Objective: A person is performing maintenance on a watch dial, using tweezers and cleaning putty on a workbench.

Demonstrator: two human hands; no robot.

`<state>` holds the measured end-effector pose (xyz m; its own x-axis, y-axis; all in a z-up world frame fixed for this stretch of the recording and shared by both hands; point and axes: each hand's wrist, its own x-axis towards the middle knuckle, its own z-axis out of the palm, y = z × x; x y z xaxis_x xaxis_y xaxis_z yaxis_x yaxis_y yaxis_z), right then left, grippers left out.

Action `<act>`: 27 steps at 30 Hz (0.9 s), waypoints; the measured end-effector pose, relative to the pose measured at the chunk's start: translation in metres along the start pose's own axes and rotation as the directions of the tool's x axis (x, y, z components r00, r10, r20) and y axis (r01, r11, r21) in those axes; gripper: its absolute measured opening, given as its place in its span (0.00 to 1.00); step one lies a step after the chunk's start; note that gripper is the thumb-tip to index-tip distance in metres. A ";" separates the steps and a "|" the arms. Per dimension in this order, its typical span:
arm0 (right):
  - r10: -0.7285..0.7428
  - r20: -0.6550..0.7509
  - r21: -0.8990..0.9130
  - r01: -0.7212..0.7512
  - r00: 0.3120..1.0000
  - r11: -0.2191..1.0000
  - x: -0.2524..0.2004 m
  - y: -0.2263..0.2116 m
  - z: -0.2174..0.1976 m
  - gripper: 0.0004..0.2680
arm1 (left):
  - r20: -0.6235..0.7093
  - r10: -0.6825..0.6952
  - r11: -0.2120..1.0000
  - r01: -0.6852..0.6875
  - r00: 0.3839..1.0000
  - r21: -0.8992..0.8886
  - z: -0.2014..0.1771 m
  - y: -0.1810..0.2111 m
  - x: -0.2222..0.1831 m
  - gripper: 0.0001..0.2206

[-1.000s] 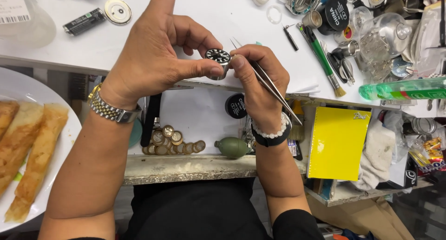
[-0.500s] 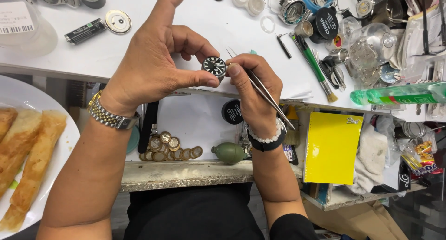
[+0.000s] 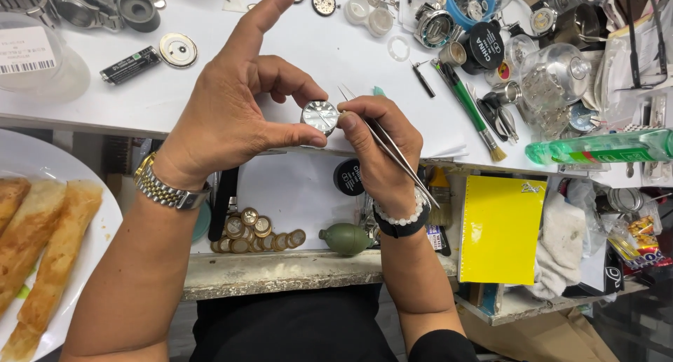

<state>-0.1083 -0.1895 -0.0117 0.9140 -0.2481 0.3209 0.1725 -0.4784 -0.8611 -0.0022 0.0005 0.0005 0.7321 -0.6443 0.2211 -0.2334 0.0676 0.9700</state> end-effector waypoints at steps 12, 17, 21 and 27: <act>-0.012 0.000 0.012 0.012 1.000 1.000 -0.001 0.000 -0.001 0.03 | 0.000 0.011 1.000 -0.011 1.000 -0.021 0.000 0.002 0.000 0.53; -0.032 0.002 0.022 0.032 0.999 0.999 -0.002 0.001 -0.002 0.04 | 0.014 0.024 1.000 -0.024 1.000 0.019 -0.001 0.002 0.001 0.52; -0.050 0.004 0.049 0.049 0.999 0.998 -0.002 0.005 -0.003 0.04 | 0.014 0.043 0.999 -0.043 0.999 0.017 0.001 0.002 0.002 0.52; -0.059 -0.001 0.053 0.059 0.998 0.997 -0.002 0.006 -0.004 0.03 | 0.007 0.040 0.999 -0.040 0.999 0.037 0.002 0.002 0.002 0.52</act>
<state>-0.1109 -0.1949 -0.0161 0.9020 -0.2202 0.3713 0.2450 -0.4470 -0.8603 -0.0026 -0.0022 0.0030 0.7175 -0.6468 0.2586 -0.2861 0.0648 0.9560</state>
